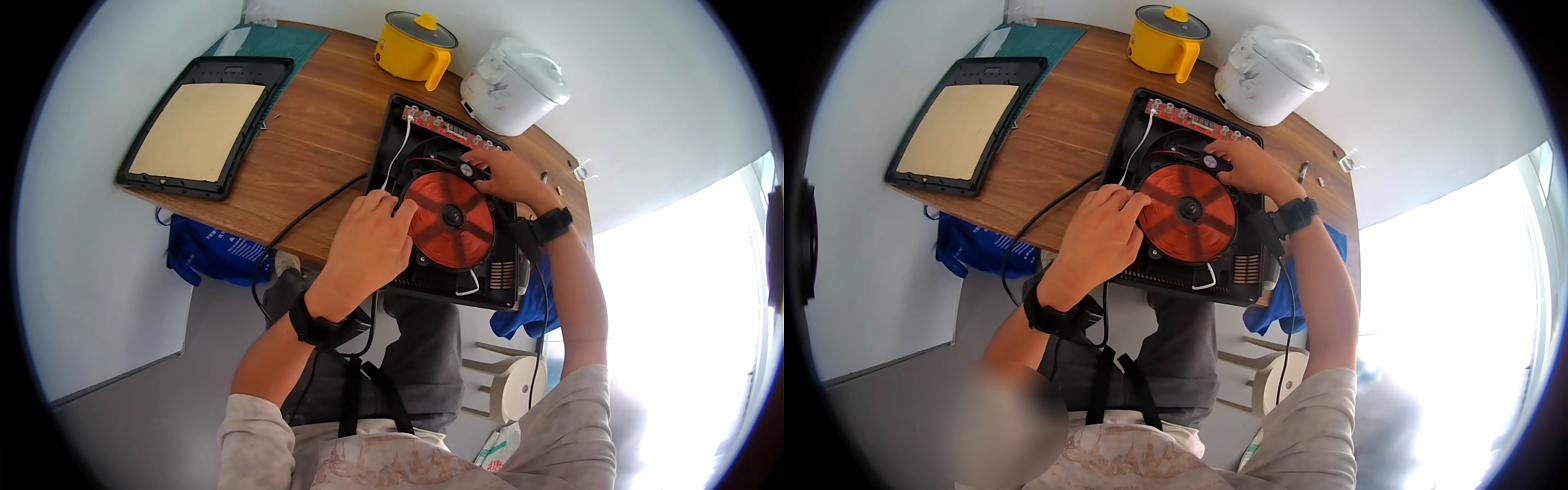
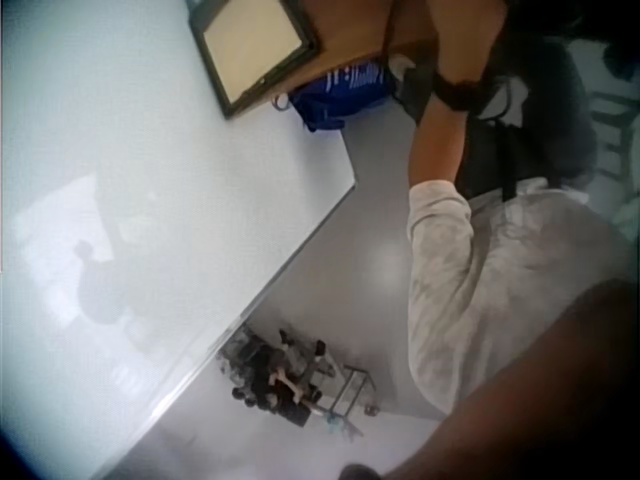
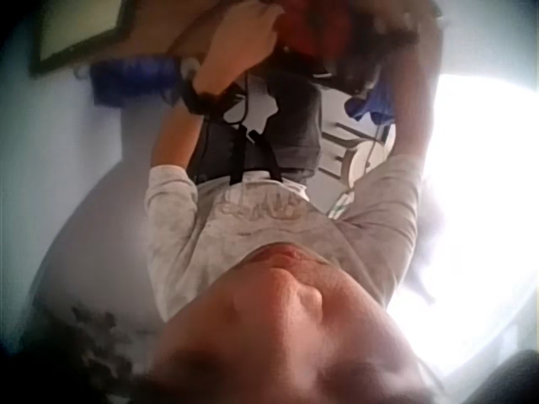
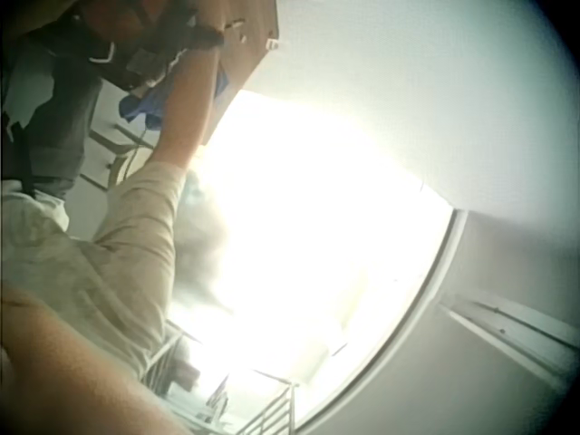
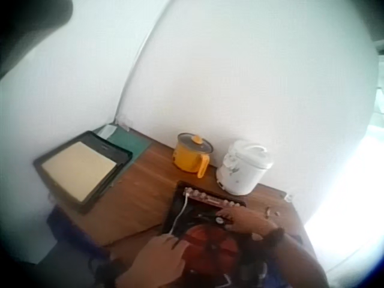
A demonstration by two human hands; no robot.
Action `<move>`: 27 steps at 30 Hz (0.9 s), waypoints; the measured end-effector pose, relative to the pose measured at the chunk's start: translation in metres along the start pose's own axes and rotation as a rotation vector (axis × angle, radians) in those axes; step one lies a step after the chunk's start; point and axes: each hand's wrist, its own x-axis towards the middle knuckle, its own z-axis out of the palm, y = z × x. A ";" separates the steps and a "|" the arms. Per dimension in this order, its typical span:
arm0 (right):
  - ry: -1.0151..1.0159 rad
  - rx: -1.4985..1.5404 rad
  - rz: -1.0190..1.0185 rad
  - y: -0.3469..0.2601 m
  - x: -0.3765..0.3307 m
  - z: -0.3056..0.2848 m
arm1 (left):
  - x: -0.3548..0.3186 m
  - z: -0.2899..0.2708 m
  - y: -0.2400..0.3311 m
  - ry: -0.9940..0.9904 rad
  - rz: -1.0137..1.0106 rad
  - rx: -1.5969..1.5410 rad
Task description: The person uses a screwdriver to remove screws from the bottom of a black portable induction cooktop. They then lift off the top cover to reveal the internal components, including a large copper coil and circuit board, and place the cover on the table.
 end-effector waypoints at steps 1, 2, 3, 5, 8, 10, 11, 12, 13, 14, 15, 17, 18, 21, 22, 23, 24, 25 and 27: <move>-0.001 -0.012 0.003 0.002 -0.001 0.000 | 0.000 0.001 0.001 -0.004 -0.001 0.005; -0.002 -0.025 0.006 0.004 -0.001 -0.001 | 0.000 0.001 0.001 -0.001 0.001 0.000; -0.001 -0.032 0.008 0.004 -0.001 -0.001 | 0.001 0.001 0.001 -0.001 0.004 -0.001; -0.002 0.037 0.042 0.007 -0.001 0.000 | 0.001 0.000 0.001 -0.016 0.005 -0.001; 0.017 0.107 0.086 0.003 0.000 -0.001 | 0.001 -0.001 0.001 -0.009 0.010 0.011; 0.030 0.106 0.113 0.002 -0.001 -0.001 | 0.000 0.001 -0.001 0.044 0.052 0.032; 0.031 0.086 0.120 0.002 0.000 -0.001 | 0.001 0.001 -0.001 0.042 0.052 0.036; 0.032 0.068 0.128 0.003 0.000 0.000 | 0.000 0.001 -0.001 0.040 0.052 0.040; 0.043 0.065 0.132 0.003 0.000 0.001 | 0.000 0.001 -0.001 0.037 0.051 0.044; 0.054 0.062 0.135 0.004 -0.001 0.001 | 0.000 0.001 -0.001 0.035 0.052 0.044; 0.065 0.057 0.137 0.004 -0.001 0.001 | 0.000 0.001 -0.001 0.035 0.052 0.044; 0.071 0.018 0.117 0.004 -0.002 0.003 | 0.000 0.001 0.000 0.037 0.052 0.041; 0.074 -0.002 0.107 0.005 -0.002 0.003 | 0.000 0.001 0.000 0.039 0.054 0.037; 0.065 -0.027 0.111 0.006 -0.002 0.003 | 0.001 -0.001 0.001 0.027 0.051 0.034; 0.078 -0.010 0.107 0.008 -0.002 0.004 | 0.001 -0.001 0.001 0.020 0.049 0.036; 0.091 0.008 0.103 0.011 -0.003 0.006 | 0.001 -0.001 0.002 0.022 0.050 0.036; 0.104 0.025 0.099 0.010 -0.003 0.007 | 0.001 0.000 0.002 0.026 0.049 0.036; 0.109 0.041 0.115 0.009 -0.004 0.007 | 0.001 0.000 0.002 0.029 0.048 0.037; 0.121 0.073 0.148 0.006 -0.007 0.007 | 0.001 0.000 0.001 0.028 0.048 0.031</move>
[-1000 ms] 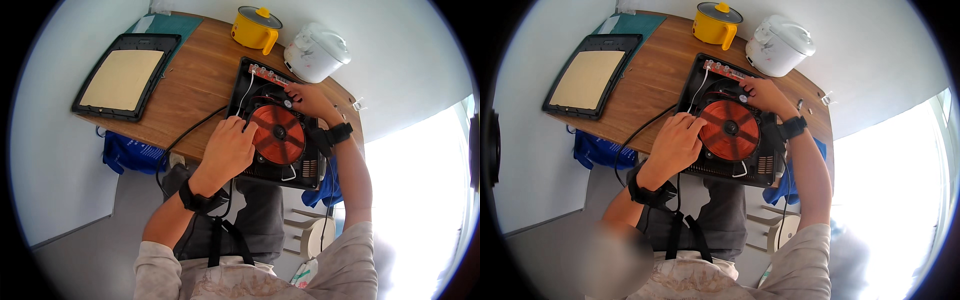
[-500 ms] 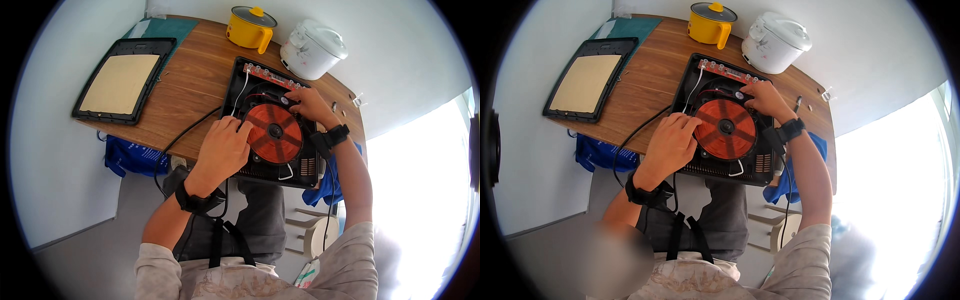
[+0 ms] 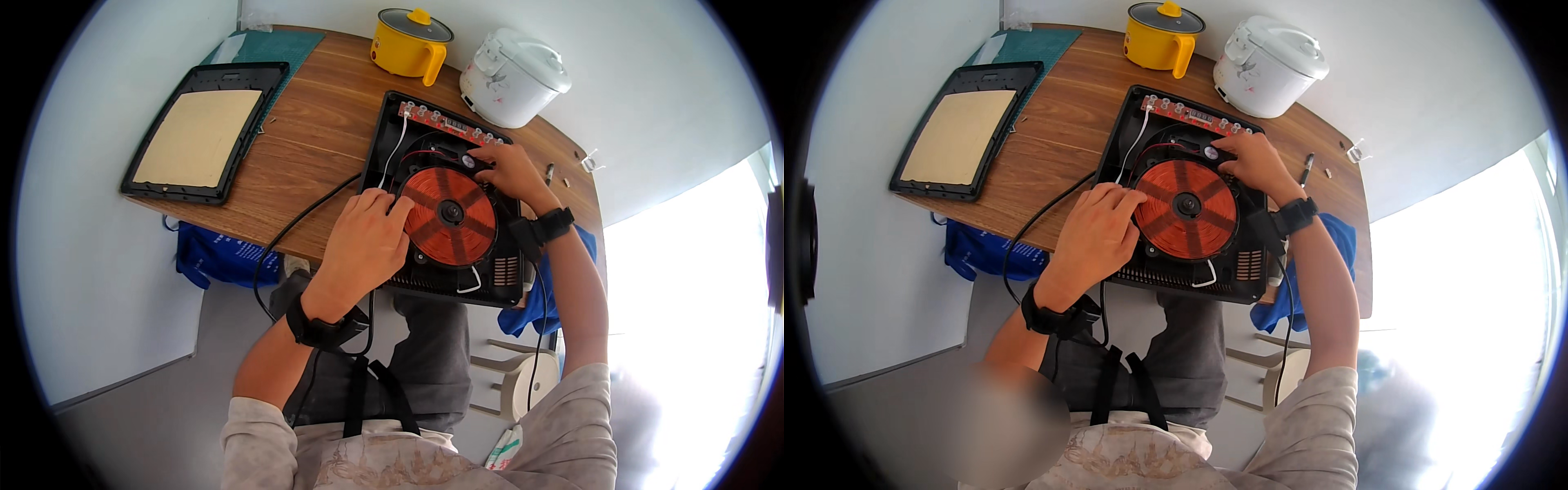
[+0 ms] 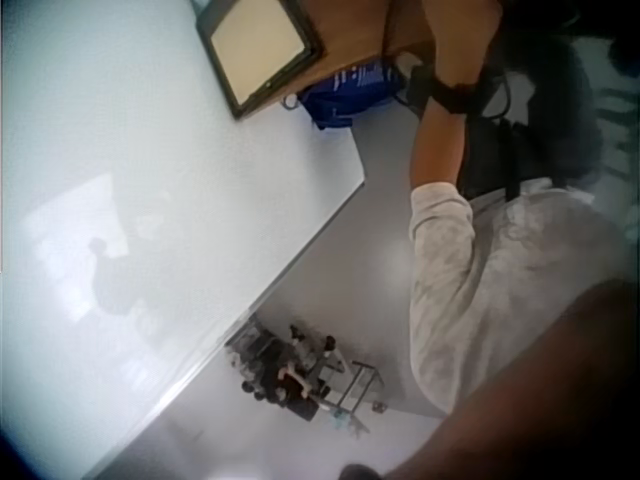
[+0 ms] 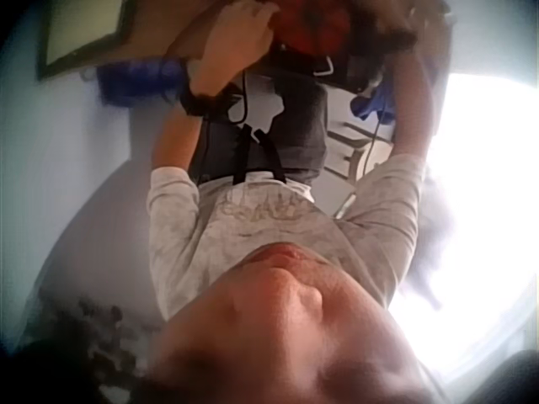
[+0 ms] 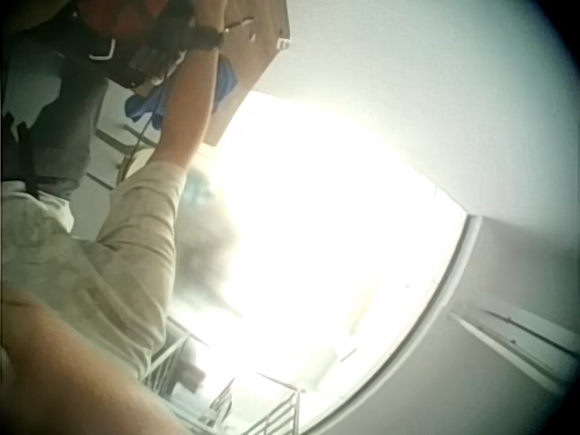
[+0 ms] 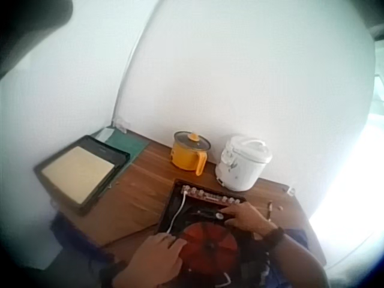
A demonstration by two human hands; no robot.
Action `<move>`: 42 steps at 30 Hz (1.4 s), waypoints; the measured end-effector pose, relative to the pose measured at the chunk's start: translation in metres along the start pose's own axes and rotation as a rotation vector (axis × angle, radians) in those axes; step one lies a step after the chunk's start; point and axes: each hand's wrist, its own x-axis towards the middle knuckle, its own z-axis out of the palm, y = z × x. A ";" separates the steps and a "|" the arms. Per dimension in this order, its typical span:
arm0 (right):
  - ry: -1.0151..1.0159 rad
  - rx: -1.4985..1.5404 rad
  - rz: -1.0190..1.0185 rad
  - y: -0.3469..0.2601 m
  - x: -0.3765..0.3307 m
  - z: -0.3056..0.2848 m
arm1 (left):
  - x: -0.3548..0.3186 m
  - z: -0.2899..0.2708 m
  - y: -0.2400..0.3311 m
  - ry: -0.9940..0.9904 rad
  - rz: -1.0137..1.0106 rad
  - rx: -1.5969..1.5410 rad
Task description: The person uses a screwdriver to remove screws from the bottom of a black portable induction cooktop. They then lift off the top cover to reveal the internal components, including a large copper coil and circuit board, and place the cover on the table.
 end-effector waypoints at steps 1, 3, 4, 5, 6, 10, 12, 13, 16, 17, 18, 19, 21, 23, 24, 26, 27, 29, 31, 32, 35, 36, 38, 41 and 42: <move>0.004 0.017 0.009 0.000 -0.001 0.000 | 0.000 0.000 0.000 -0.001 0.001 -0.003; 0.017 0.055 0.026 0.003 -0.004 0.000 | 0.001 -0.002 0.002 0.003 -0.018 -0.058; 0.026 0.048 0.024 0.003 -0.005 0.000 | 0.003 -0.003 0.002 0.005 -0.026 -0.084; 0.034 0.041 0.023 0.004 -0.007 0.000 | 0.005 -0.005 0.002 0.001 -0.032 -0.139; 0.043 0.038 0.021 0.004 -0.008 0.001 | 0.007 -0.007 -0.001 -0.007 -0.039 -0.190; 0.078 -0.028 0.054 0.000 -0.011 0.003 | 0.033 -0.030 -0.005 -0.077 -0.171 -0.245; 0.105 -0.016 0.048 0.002 -0.014 0.003 | 0.061 -0.029 -0.017 -0.071 -0.154 -0.220; 0.115 0.000 0.047 0.002 -0.014 0.003 | 0.078 -0.025 -0.023 -0.115 -0.229 -0.336; 0.146 0.028 0.036 0.005 -0.015 0.006 | 0.121 -0.010 -0.042 -0.311 -0.483 -0.706; 0.156 0.023 0.023 0.004 -0.016 0.006 | 0.130 -0.005 -0.046 -0.388 -0.572 -0.830; 0.169 0.012 0.023 0.007 -0.019 0.006 | 0.135 0.004 -0.051 -0.405 -0.567 -0.783; 0.201 0.000 -0.048 0.011 -0.018 0.008 | 0.140 0.013 -0.055 -0.425 -0.561 -0.737; 0.176 -0.013 -0.028 0.009 -0.015 0.009 | 0.146 0.022 -0.061 -0.427 -0.596 -0.694; 0.164 -0.012 -0.011 0.007 -0.017 0.010 | 0.150 0.027 -0.058 -0.437 -0.610 -0.697; 0.169 -0.008 -0.011 0.008 -0.017 0.010 | 0.152 0.027 -0.055 -0.436 -0.617 -0.694; 0.178 0.003 -0.013 0.011 -0.019 0.008 | 0.156 0.029 -0.048 -0.470 -0.621 -0.643; 0.182 0.011 -0.021 0.011 -0.020 0.008 | 0.157 0.029 -0.047 -0.493 -0.625 -0.612; 0.179 0.018 -0.026 0.010 -0.020 0.007 | 0.159 0.029 -0.046 -0.508 -0.633 -0.577; 0.165 0.014 -0.017 0.011 -0.021 0.007 | 0.160 0.034 -0.048 -0.496 -0.639 -0.575; 0.158 0.013 -0.013 0.011 -0.021 0.007 | 0.160 0.036 -0.051 -0.496 -0.636 -0.558; 0.158 0.028 -0.033 0.012 -0.022 0.007 | 0.163 0.039 -0.055 -0.503 -0.624 -0.509; 0.157 0.034 -0.043 0.011 -0.022 0.008 | 0.164 0.037 -0.055 -0.520 -0.621 -0.506; 0.155 0.036 -0.042 0.011 -0.022 0.007 | 0.167 0.035 -0.056 -0.552 -0.616 -0.497; 0.164 0.029 -0.049 0.013 -0.023 0.008 | 0.168 0.031 -0.050 -0.587 -0.639 -0.505; 0.176 0.027 -0.059 0.013 -0.022 0.009 | 0.166 0.030 -0.049 -0.590 -0.623 -0.513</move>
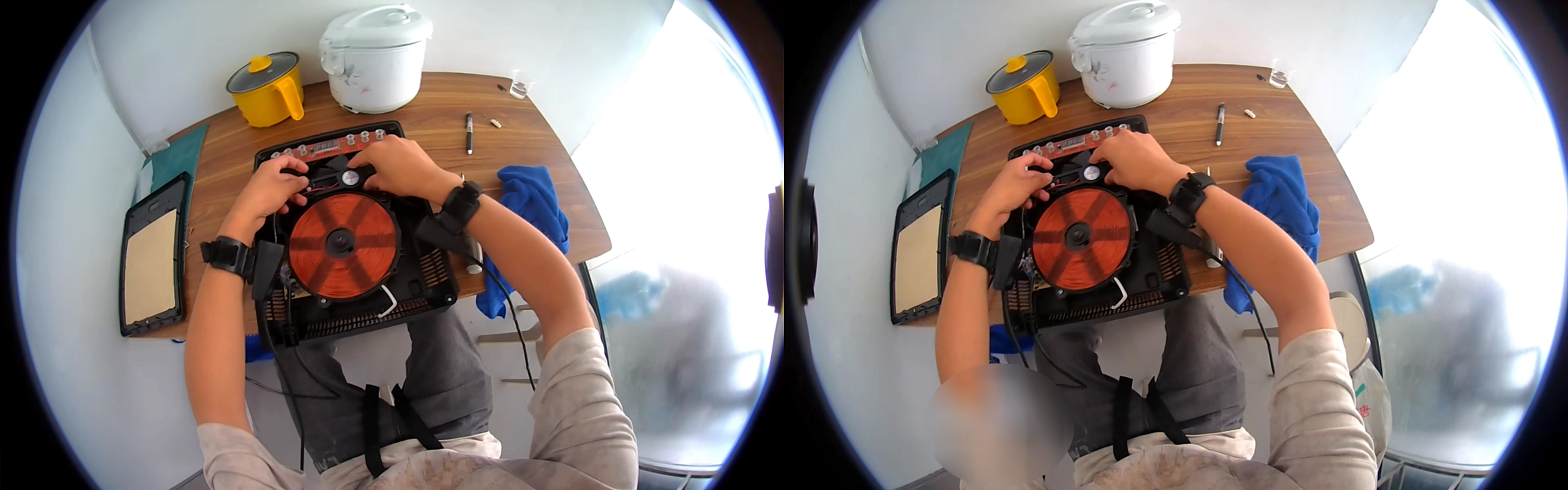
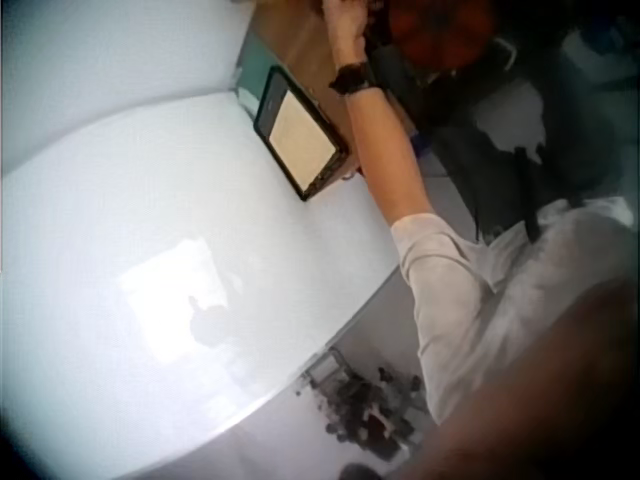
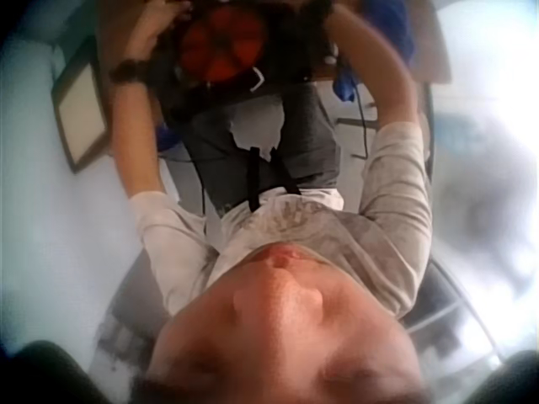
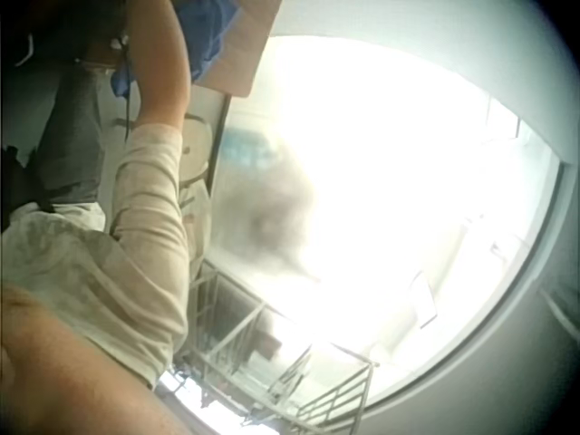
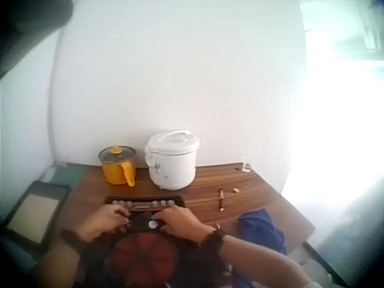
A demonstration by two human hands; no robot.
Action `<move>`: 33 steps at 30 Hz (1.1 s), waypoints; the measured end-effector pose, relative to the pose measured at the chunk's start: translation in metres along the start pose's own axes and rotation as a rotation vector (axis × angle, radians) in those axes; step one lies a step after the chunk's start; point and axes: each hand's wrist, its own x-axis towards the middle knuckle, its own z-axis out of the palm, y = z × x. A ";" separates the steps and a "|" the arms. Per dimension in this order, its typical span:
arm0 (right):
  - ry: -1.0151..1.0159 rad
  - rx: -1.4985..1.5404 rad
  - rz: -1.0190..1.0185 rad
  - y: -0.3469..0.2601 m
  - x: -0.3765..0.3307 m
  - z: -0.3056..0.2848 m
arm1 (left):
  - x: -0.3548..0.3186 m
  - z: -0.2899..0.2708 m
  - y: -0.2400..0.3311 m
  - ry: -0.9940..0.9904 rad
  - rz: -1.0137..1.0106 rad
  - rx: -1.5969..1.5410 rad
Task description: The person uses a screwdriver to remove screws from the bottom of a black portable induction cooktop. They then lift off the top cover to reveal the internal components, including a large copper coil and circuit board, and place the cover on the table.
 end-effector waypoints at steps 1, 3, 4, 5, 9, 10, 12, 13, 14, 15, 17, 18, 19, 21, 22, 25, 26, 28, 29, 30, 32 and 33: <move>0.012 -0.002 -0.011 0.000 0.000 0.001 | -0.002 0.001 0.000 -0.007 0.014 -0.001; 0.005 0.008 -0.001 0.000 -0.001 -0.003 | -0.002 0.002 0.001 -0.026 0.041 0.024; 0.001 0.014 0.004 0.000 -0.002 -0.004 | -0.003 0.002 0.001 -0.029 0.041 0.036; 0.014 0.014 0.002 0.000 -0.002 -0.002 | -0.004 0.001 0.002 -0.032 0.040 0.049; 0.024 0.005 0.013 0.001 -0.002 -0.001 | -0.001 0.002 0.000 -0.049 0.060 0.081; 0.034 0.005 -0.002 0.001 -0.002 0.000 | -0.001 0.003 -0.001 -0.052 0.066 0.085; 0.054 0.002 -0.028 0.003 -0.001 0.001 | -0.002 0.003 -0.001 -0.045 0.060 0.079; 0.046 0.004 -0.022 0.004 0.000 0.002 | -0.001 0.003 -0.001 -0.043 0.059 0.077; 0.038 0.006 -0.015 0.005 0.000 0.002 | 0.000 0.003 -0.002 -0.047 0.066 0.070; 0.031 0.009 -0.010 0.004 0.001 0.002 | 0.001 0.002 -0.003 -0.050 0.073 0.063; 0.026 0.007 -0.025 0.006 0.001 0.003 | 0.002 0.002 -0.005 -0.050 0.081 0.061; 0.024 0.009 -0.037 0.005 0.002 0.003 | 0.000 0.002 -0.004 -0.043 0.079 0.067; 0.015 0.012 -0.050 0.006 0.003 0.004 | -0.001 0.003 -0.003 -0.036 0.077 0.073; -0.006 0.021 -0.084 0.007 0.005 0.002 | -0.002 0.004 -0.005 -0.036 0.091 0.052; -0.007 0.021 -0.108 0.008 0.008 0.000 | -0.002 0.004 -0.006 -0.033 0.095 0.042; 0.032 0.023 -0.176 0.004 0.017 -0.013 | -0.002 0.003 -0.011 -0.031 0.128 0.003; 0.017 0.031 -0.158 -0.003 0.021 -0.016 | -0.002 0.002 -0.014 -0.024 0.137 -0.006; -0.007 0.045 -0.124 -0.022 0.028 -0.022 | 0.001 0.002 -0.017 -0.034 0.153 -0.025; -0.027 0.050 -0.126 -0.025 0.033 -0.016 | 0.001 0.004 -0.015 -0.039 0.156 -0.034; -0.036 0.025 -0.141 -0.030 0.038 -0.011 | 0.001 0.005 -0.013 -0.046 0.163 -0.044; -0.053 -0.026 -0.167 -0.040 0.045 -0.002 | -0.001 0.005 -0.012 -0.015 0.142 -0.074; -0.040 -0.035 -0.167 -0.044 0.046 0.002 | -0.002 0.005 -0.010 -0.004 0.129 -0.090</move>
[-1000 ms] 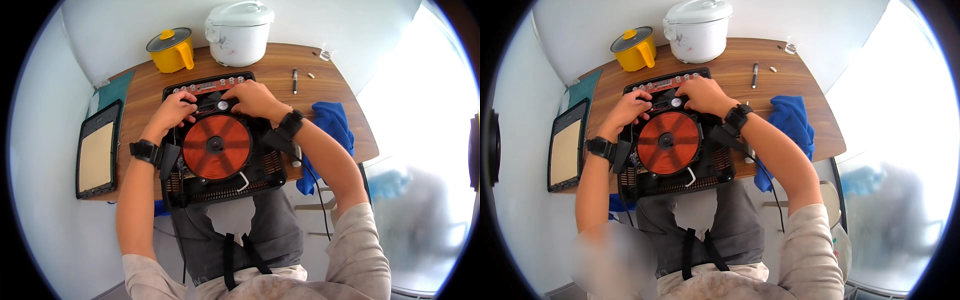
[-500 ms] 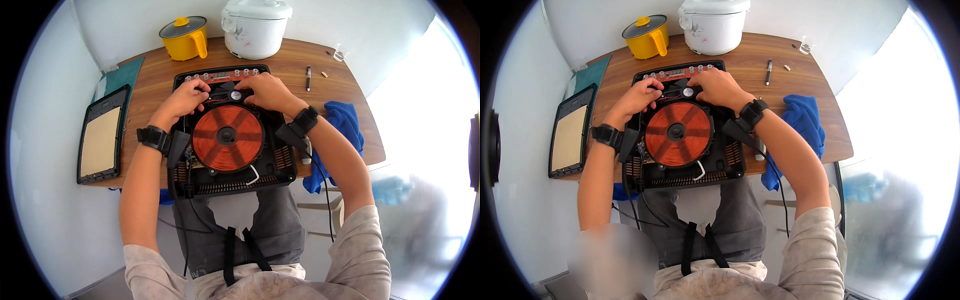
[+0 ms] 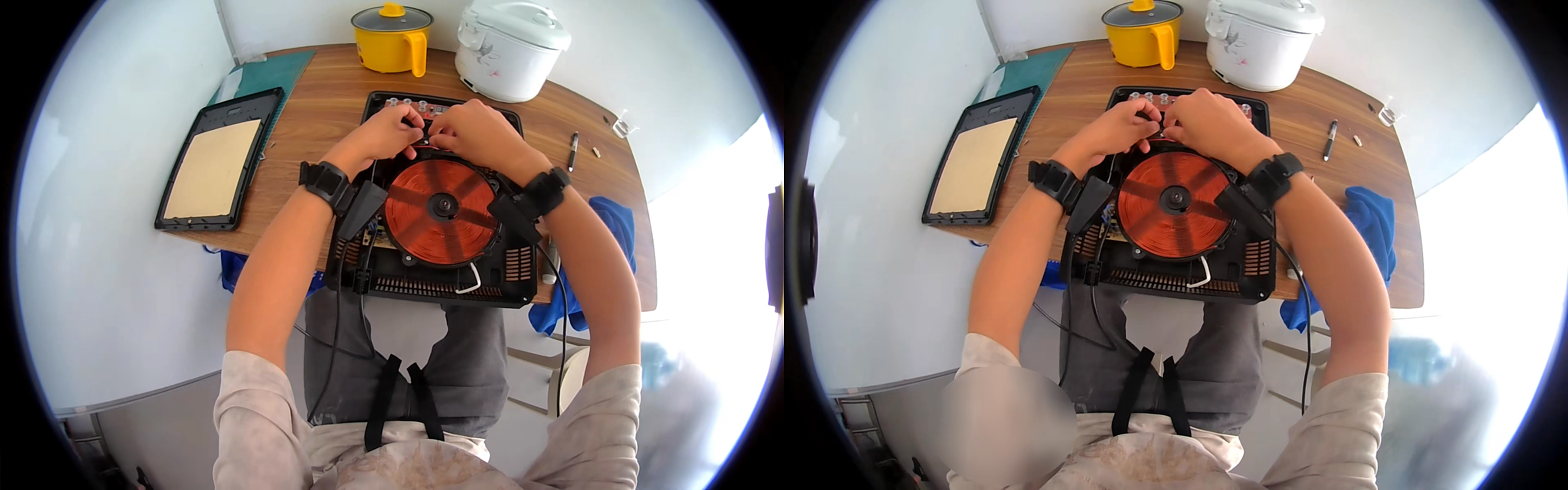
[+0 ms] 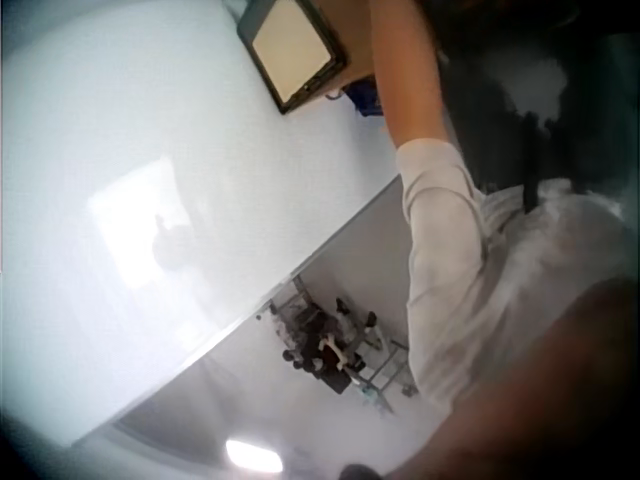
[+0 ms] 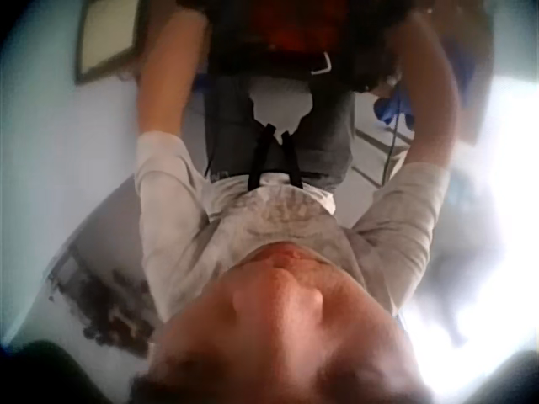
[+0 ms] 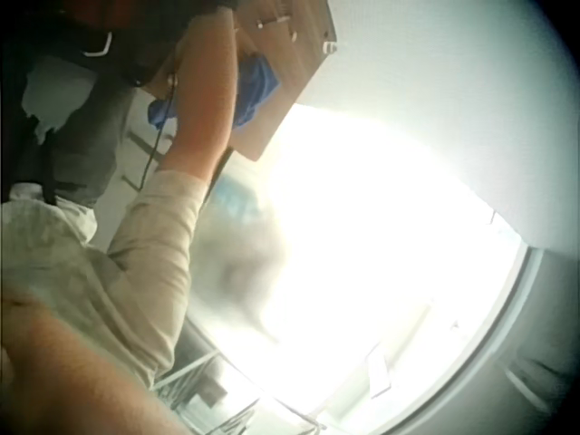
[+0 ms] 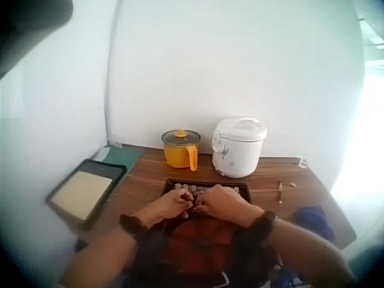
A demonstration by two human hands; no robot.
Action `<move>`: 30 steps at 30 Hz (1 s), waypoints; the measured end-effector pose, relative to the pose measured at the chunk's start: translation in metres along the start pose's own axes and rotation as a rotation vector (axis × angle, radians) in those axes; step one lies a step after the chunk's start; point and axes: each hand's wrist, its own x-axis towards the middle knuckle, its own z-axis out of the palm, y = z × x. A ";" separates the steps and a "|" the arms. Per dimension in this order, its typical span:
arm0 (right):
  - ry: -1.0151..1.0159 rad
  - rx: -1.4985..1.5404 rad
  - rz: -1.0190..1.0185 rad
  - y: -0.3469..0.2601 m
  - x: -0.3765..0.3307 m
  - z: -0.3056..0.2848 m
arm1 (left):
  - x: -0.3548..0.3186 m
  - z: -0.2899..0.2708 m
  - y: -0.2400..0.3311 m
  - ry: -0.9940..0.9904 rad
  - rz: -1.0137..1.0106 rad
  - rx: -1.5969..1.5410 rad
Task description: The person uses a screwdriver to remove screws from the bottom of a black portable induction cooktop. They then lift off the top cover to reveal the internal components, including a large copper coil and circuit board, and place the cover on the table.
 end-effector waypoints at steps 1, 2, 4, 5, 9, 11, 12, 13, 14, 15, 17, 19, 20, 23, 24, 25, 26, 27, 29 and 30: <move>0.013 -0.011 0.002 -0.004 0.002 0.004 | -0.001 0.000 0.001 0.011 -0.011 -0.015; 0.026 -0.021 0.006 -0.006 0.004 0.007 | -0.003 -0.002 0.001 0.007 -0.019 -0.006; 0.041 -0.077 -0.005 -0.008 0.008 0.012 | -0.001 -0.002 0.001 0.019 -0.025 -0.009; 0.049 -0.106 -0.009 -0.008 0.010 0.014 | 0.000 -0.003 0.000 0.023 -0.027 -0.010; 0.071 -0.234 -0.138 -0.018 0.011 0.019 | 0.002 -0.008 -0.007 0.018 -0.052 -0.086; 0.094 -0.294 -0.210 -0.012 0.009 0.025 | 0.003 -0.006 -0.010 0.029 -0.052 -0.113; 0.100 -0.247 -0.173 -0.012 0.009 0.024 | 0.002 -0.006 -0.010 0.030 -0.046 -0.132; 0.106 -0.200 -0.136 -0.012 0.008 0.022 | 0.001 -0.005 -0.009 0.032 -0.039 -0.150; 0.111 -0.153 -0.099 -0.012 0.007 0.020 | 0.001 -0.004 -0.009 0.033 -0.033 -0.169; 0.114 -0.122 -0.059 -0.013 0.007 0.016 | -0.002 -0.003 -0.007 0.045 -0.034 -0.161; 0.119 -0.060 0.020 -0.014 0.004 0.005 | -0.008 0.000 -0.003 0.068 -0.037 -0.146; 0.171 0.035 0.081 -0.015 -0.005 -0.002 | -0.013 0.002 0.001 0.082 -0.020 -0.099; 0.177 0.065 0.098 -0.013 -0.008 -0.004 | -0.015 0.003 0.000 0.088 0.002 -0.103; 0.172 0.098 0.143 -0.008 -0.027 -0.012 | -0.027 0.002 0.006 0.113 0.067 -0.114; 0.173 0.115 0.153 -0.009 -0.036 -0.016 | -0.031 -0.001 0.007 0.115 0.078 -0.139; 0.175 0.132 0.163 -0.009 -0.046 -0.019 | -0.037 -0.005 0.006 0.117 0.089 -0.164; 0.192 0.126 0.182 -0.006 -0.057 -0.022 | -0.045 -0.010 0.004 0.140 0.109 -0.168; 0.214 0.113 0.208 -0.001 -0.072 -0.029 | -0.055 -0.013 0.005 0.135 0.108 -0.152; 0.269 0.101 0.281 0.011 -0.091 -0.032 | -0.082 -0.027 -0.004 0.158 0.080 -0.105; 0.306 0.075 0.352 0.018 -0.106 -0.037 | -0.095 -0.031 -0.012 0.191 0.093 -0.084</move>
